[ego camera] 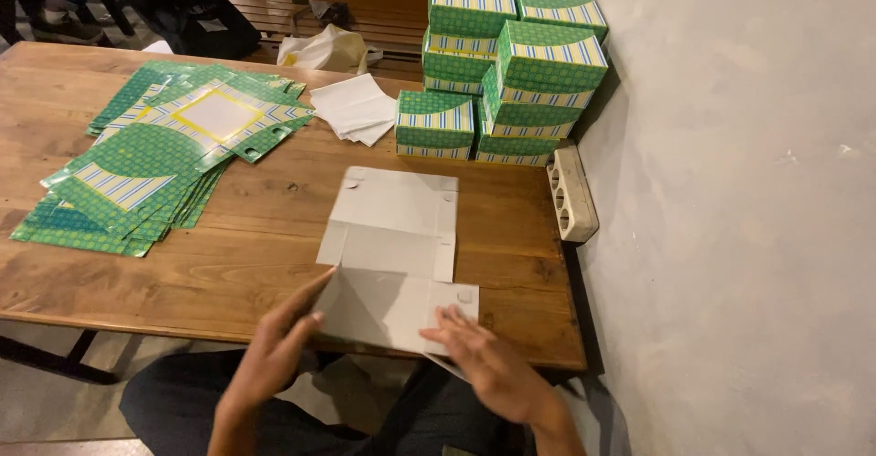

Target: The person assembles a small green patterned cardboard box by folding and tucking flaps into place. After completing the box, the person picks up a white tissue, unfolds it, and folds it in half on the table.

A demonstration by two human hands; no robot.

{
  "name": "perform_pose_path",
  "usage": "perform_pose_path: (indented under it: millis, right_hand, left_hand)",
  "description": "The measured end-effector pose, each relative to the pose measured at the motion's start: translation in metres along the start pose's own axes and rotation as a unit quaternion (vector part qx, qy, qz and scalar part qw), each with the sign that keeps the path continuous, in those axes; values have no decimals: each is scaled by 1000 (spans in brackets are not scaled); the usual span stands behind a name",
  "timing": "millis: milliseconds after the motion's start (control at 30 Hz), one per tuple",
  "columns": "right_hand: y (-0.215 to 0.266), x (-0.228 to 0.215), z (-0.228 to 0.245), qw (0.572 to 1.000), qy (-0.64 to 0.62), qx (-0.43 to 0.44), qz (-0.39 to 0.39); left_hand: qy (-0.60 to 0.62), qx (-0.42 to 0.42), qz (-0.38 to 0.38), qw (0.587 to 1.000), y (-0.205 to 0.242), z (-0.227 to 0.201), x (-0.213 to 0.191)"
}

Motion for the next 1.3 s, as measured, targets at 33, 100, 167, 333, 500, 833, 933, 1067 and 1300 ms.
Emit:
perform_pose_path:
  millis: [33, 100, 167, 333, 500, 833, 933, 1067, 1300]
  right_hand:
    - [-1, 2, 1, 1000, 0, 1, -1]
    - [-5, 17, 3, 995, -80, 14, 50]
    - [-10, 18, 27, 996, -50, -27, 75]
    - [-49, 20, 50, 979, 40, -99, 175]
    - [-117, 16, 14, 923, 305, -144, 187]
    - [-164, -10, -15, 940, 263, -213, 47]
    - [-165, -7, -23, 921, 304, -242, -2]
    - [-166, -14, -8, 933, 232, -270, -54]
    - [-177, -69, 17, 950, 204, -205, -121]
  left_hand:
    - [1, 0, 1, 1000, -12, 0, -3]
    - [-50, -47, -6, 998, -33, 7, -13]
    - [-54, -26, -1, 998, -66, 12, -15]
    - [-35, 23, 22, 999, -153, -5, -9]
    - [31, -15, -20, 999, -221, 11, 6]
    - [1, 48, -57, 997, -222, 25, -13]
    - [115, 20, -53, 992, -197, 27, -16]
    - [115, 40, 46, 992, -169, -7, -13]
    - [79, 189, 118, 972, -135, -83, 7]
Point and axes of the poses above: each hand's wrist, its own y-axis away from the middle knuckle, its own x-axis out of the palm, z = x × y, the point moved 7 cm from there along -y, towards the middle knuckle, and after that the axes turned 5 degrees about -x, right-handed, at the moved point
